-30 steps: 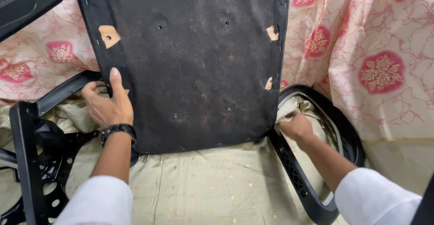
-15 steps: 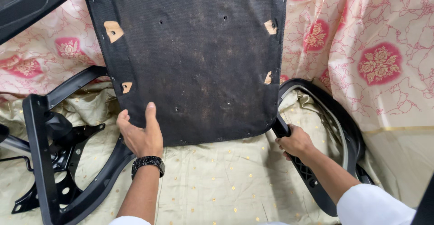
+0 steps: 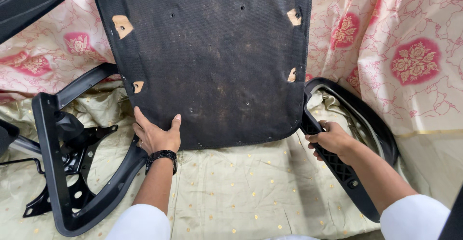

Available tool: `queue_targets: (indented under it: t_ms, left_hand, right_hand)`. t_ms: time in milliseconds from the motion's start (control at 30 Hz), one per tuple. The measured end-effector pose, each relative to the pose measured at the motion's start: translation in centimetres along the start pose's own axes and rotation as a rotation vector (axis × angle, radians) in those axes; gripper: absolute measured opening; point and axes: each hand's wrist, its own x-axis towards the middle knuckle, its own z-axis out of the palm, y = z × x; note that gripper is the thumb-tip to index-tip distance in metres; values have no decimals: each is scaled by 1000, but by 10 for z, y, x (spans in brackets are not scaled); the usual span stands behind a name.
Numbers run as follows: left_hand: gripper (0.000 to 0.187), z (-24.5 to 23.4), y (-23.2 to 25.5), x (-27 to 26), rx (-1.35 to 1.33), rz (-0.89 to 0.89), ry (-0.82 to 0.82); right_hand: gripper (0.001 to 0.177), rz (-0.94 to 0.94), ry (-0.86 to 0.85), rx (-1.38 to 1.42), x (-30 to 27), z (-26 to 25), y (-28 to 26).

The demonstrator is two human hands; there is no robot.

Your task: The person uses a screwdriver to remove screws from a black plastic frame attached to a fabric-covered chair seat. They unscrew multiple fasteners, detach the frame, and set the components aside on a patterned cloth-covered surface.

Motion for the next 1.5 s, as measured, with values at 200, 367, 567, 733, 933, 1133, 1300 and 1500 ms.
queue_targets:
  t_ms: [200,367,567,733,933,1133,1300,1500]
  left_hand:
    - [122,9,-12,8,1,42,17]
    - [120,12,-8,2,27,-25,-19]
    - [113,21,-1,-7,24,-12,-26]
    - [113,20,-5,-4,39,-17,-38]
    - [114,19,-8,-3,3,-39,-48]
    - [113,14,-5,-1,-29,-52,-48]
    - [108,14,3,-3,5,-119,-85]
    - [110,17,1,3,38,-112,-67]
  right_hand:
    - [34,-23,-22,24,1,-22,-16]
    - [25,-124,82,160,-14,-70,-41]
    - [15,-218,209,414,-52,-102,-52]
    - [19,-398,340,180,-69,-91,-65]
    - [21,-524,558,-49,-57,-86,-57]
    - [24,-385,542,3,-26,-126,-41]
    - [25,-259,476,54,-6,-159,-18]
    - [26,-293,464,-90,17,-184,-7]
